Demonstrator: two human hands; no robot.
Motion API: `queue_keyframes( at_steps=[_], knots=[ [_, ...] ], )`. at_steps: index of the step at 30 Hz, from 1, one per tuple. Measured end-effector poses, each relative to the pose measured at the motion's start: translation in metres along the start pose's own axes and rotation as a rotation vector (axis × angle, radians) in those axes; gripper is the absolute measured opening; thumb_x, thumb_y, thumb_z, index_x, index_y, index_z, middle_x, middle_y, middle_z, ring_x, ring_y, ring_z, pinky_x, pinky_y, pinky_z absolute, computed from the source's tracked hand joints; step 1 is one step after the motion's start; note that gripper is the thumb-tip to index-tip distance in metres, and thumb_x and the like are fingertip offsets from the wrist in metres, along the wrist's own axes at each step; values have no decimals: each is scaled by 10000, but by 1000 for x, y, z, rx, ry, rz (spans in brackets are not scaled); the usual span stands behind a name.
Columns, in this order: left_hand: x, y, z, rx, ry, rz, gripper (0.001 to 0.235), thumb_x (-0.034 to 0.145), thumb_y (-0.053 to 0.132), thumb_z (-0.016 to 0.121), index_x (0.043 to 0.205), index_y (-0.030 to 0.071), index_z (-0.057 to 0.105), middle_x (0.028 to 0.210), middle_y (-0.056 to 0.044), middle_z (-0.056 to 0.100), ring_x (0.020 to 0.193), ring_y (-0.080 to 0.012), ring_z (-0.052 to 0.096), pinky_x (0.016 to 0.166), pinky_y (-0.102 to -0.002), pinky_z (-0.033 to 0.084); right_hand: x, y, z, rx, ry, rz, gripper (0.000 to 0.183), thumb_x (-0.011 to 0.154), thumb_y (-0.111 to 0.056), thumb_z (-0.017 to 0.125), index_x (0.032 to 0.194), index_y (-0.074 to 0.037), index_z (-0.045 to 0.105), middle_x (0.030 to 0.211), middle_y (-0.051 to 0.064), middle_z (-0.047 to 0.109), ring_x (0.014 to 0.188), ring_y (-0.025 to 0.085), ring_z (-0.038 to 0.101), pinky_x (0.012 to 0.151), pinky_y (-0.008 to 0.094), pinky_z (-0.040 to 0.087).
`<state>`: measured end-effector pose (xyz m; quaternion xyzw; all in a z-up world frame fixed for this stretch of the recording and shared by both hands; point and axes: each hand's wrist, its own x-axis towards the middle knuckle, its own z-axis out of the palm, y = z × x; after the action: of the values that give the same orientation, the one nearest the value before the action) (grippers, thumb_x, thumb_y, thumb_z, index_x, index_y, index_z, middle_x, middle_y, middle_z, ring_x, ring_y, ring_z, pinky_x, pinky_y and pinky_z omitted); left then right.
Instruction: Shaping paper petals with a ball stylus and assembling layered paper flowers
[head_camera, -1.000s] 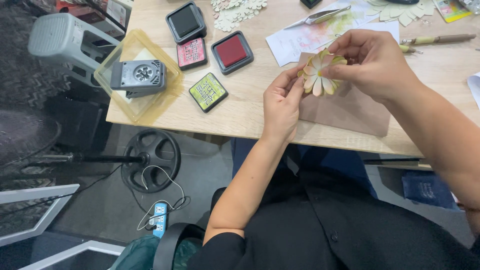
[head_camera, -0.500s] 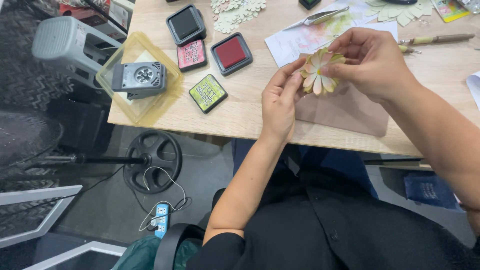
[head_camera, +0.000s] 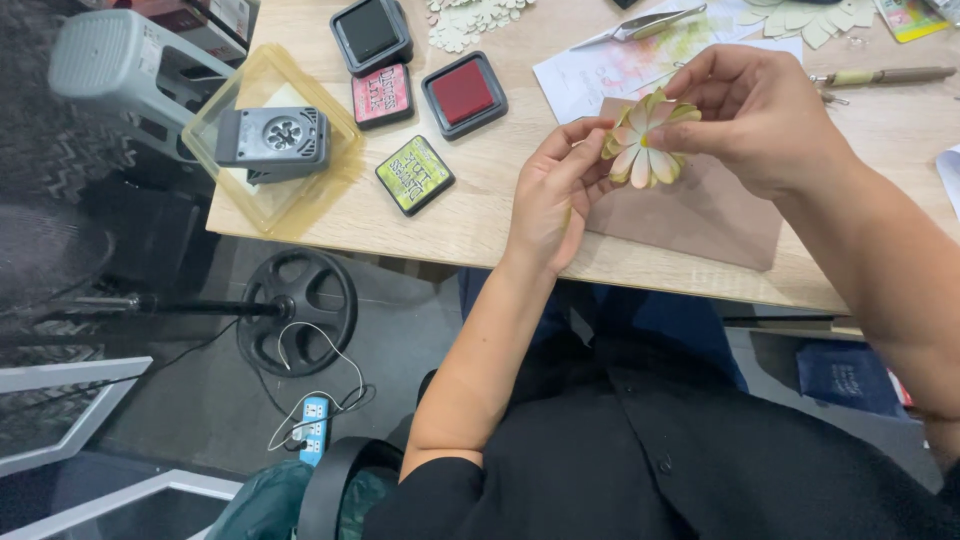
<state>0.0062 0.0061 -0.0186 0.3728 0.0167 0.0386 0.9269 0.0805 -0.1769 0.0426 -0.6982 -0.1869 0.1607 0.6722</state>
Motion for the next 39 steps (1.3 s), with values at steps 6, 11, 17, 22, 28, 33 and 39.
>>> queue_keyframes(
  at_steps=[6,11,17,22,28,33,39],
  knots=[
    [-1,-3,6,38,34,62,196,971,220,738,1069,52,713,979,-104,764,859,-199,732,792,-329,613,-1,-6,0,33,-7,26,291,806,27,813,1015,-57,628,957,60,722,838,111,722,789,195,617],
    [-3,-3,15,113,93,182,208,963,236,744,1012,34,730,931,-98,760,815,-208,742,740,-304,627,-2,-6,0,39,-1,47,296,812,29,808,1017,-66,616,936,68,719,820,115,719,773,192,609],
    [-4,-3,17,155,115,211,200,956,219,749,1005,26,744,890,-84,760,778,-137,698,714,-282,616,-4,-9,4,3,-20,36,252,825,40,789,1007,-32,631,926,88,727,797,127,715,752,196,599],
    [-8,-1,19,99,61,163,297,1051,317,644,1082,37,736,939,-59,747,839,-140,685,758,-281,562,-1,-1,1,36,10,-13,294,801,13,827,1009,-55,631,938,61,719,819,102,716,761,194,616],
    [-17,-3,28,146,80,217,438,815,43,840,1218,20,670,1066,-143,750,1006,-161,713,917,-294,607,-1,-4,4,36,25,-6,289,808,28,815,1007,-61,625,946,77,729,838,111,725,755,202,612],
    [-13,-9,31,181,154,233,421,806,53,841,1185,32,659,1046,-108,736,935,-116,687,850,-252,600,-3,-3,8,6,47,-12,303,799,26,828,1004,-75,629,917,51,714,820,83,710,752,182,610],
    [-9,-16,30,217,253,250,366,803,41,831,1131,57,670,978,-65,716,863,-75,650,777,-208,557,-3,0,10,-25,62,-53,363,788,24,831,1056,-88,613,948,7,613,829,42,645,756,162,586]
  ],
)
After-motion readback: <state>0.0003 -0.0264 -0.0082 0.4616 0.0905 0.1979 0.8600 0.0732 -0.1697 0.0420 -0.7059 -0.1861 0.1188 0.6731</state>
